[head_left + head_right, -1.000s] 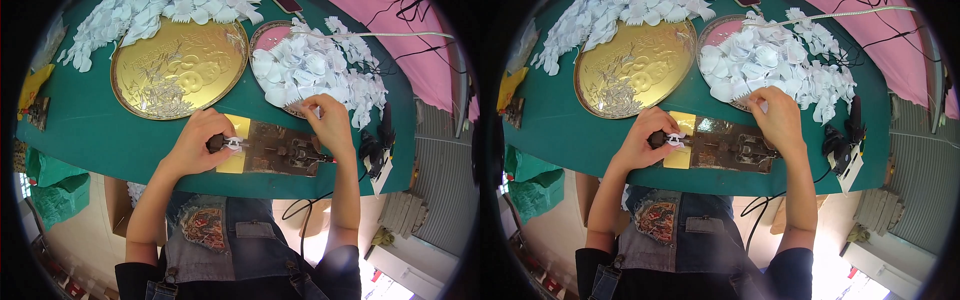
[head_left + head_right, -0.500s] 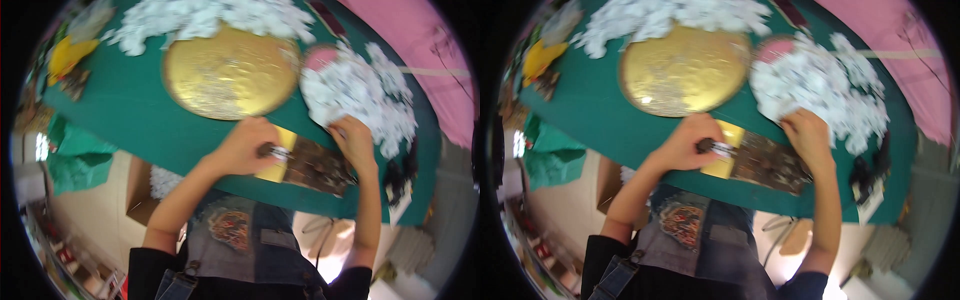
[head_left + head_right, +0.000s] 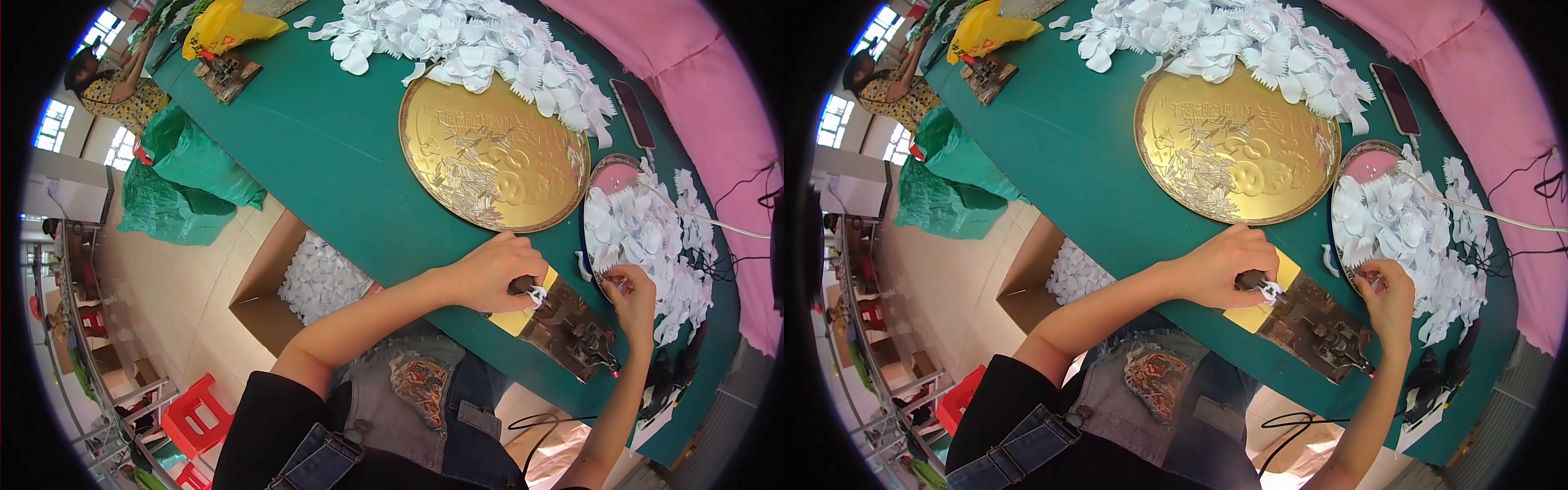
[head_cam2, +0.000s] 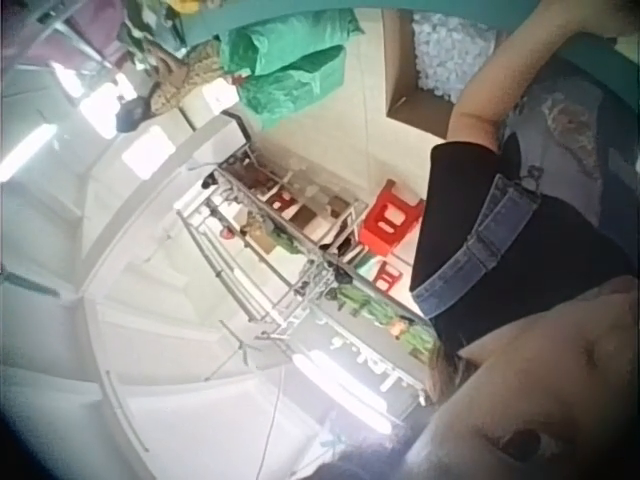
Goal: The person picks up a white plastic piece and a metal pin, fits the pin into the plastic piece, and joins them using a manual press. This process is repeated multiple times, with the person occasionally reaching for more pins from a gold tray and plastic pieces from a silver tray.
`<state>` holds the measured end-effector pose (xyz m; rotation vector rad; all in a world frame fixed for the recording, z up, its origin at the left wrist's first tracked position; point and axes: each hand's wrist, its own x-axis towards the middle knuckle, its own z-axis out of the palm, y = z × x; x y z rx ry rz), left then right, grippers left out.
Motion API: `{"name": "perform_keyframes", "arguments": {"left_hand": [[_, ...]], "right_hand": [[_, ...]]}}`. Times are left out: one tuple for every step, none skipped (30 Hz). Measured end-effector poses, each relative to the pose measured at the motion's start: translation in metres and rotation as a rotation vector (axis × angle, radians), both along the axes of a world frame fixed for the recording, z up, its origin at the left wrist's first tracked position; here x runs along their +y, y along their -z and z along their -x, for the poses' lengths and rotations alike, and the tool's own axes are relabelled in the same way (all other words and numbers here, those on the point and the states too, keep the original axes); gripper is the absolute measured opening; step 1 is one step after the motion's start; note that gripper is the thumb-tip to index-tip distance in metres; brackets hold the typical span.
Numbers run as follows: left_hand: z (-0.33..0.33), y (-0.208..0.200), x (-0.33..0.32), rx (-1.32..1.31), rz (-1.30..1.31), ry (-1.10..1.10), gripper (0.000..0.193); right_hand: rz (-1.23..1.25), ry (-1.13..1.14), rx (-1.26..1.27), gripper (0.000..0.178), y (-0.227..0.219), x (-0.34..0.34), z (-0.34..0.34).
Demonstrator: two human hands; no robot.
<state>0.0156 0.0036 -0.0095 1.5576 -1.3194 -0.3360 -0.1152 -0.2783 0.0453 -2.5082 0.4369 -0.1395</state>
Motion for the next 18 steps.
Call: {"name": "perform_keyframes", "arguments": {"left_hand": [[-0.001,0.001,-0.002,0.001,0.009,0.008,0.02],[-0.001,0.002,-0.003,0.006,0.018,0.021,0.02],[-0.001,0.002,-0.005,0.01,0.022,0.028,0.02],[0.0,0.002,-0.005,0.007,0.015,0.019,0.02],[0.001,0.002,-0.005,0.007,0.014,0.017,0.02],[0.002,0.002,-0.006,0.007,0.011,0.013,0.02],[0.003,0.002,-0.007,0.007,0.009,0.014,0.02],[0.003,0.001,-0.008,0.01,0.014,0.02,0.02],[0.004,0.001,-0.009,0.014,0.009,0.021,0.02],[0.005,0.0,-0.01,0.02,0.007,0.028,0.02],[0.004,-0.001,-0.01,0.012,0.0,0.032,0.02],[0.001,-0.002,-0.007,0.005,-0.003,0.041,0.02],[-0.001,-0.001,-0.006,0.009,-0.015,0.042,0.02],[-0.001,0.002,-0.006,0.008,0.001,0.029,0.022],[-0.002,-0.001,-0.003,0.046,0.0,0.034,0.022],[-0.003,-0.003,-0.002,0.055,-0.017,0.039,0.023],[-0.004,-0.004,0.0,0.062,-0.039,0.04,0.023],[-0.005,-0.009,0.002,0.074,-0.084,0.06,0.022]], "right_hand": [[0.013,-0.002,0.021,0.012,0.002,-0.004,0.001],[0.025,-0.004,0.042,0.013,0.003,-0.007,0.003],[0.033,0.008,0.048,0.013,0.001,-0.008,0.005],[-0.004,0.021,0.058,0.012,0.002,-0.011,0.004],[-0.039,0.034,0.069,0.011,0.003,-0.013,0.005],[-0.038,0.033,0.071,0.011,0.002,-0.017,0.006],[-0.073,0.101,0.074,0.01,0.001,-0.02,0.009],[-0.106,0.172,0.079,0.009,-0.001,-0.025,0.013],[-0.179,0.151,-0.045,0.009,0.006,-0.033,0.02],[-0.167,0.158,-0.084,0.008,0.005,-0.035,0.025],[-0.15,0.169,-0.121,0.008,0.002,-0.038,0.03],[-0.186,0.212,-0.076,0.008,0.0,-0.041,0.032],[-0.268,0.251,-0.101,0.008,-0.011,-0.025,0.026],[-0.358,0.274,-0.152,0.009,-0.017,-0.011,0.022],[-0.443,0.248,-0.156,0.009,-0.023,0.0,0.019],[-0.521,0.223,-0.153,0.01,-0.028,0.015,0.015],[-0.515,0.221,-0.094,0.009,-0.036,0.036,0.007],[-0.589,0.173,-0.065,0.009,-0.033,0.048,0.005]]}}
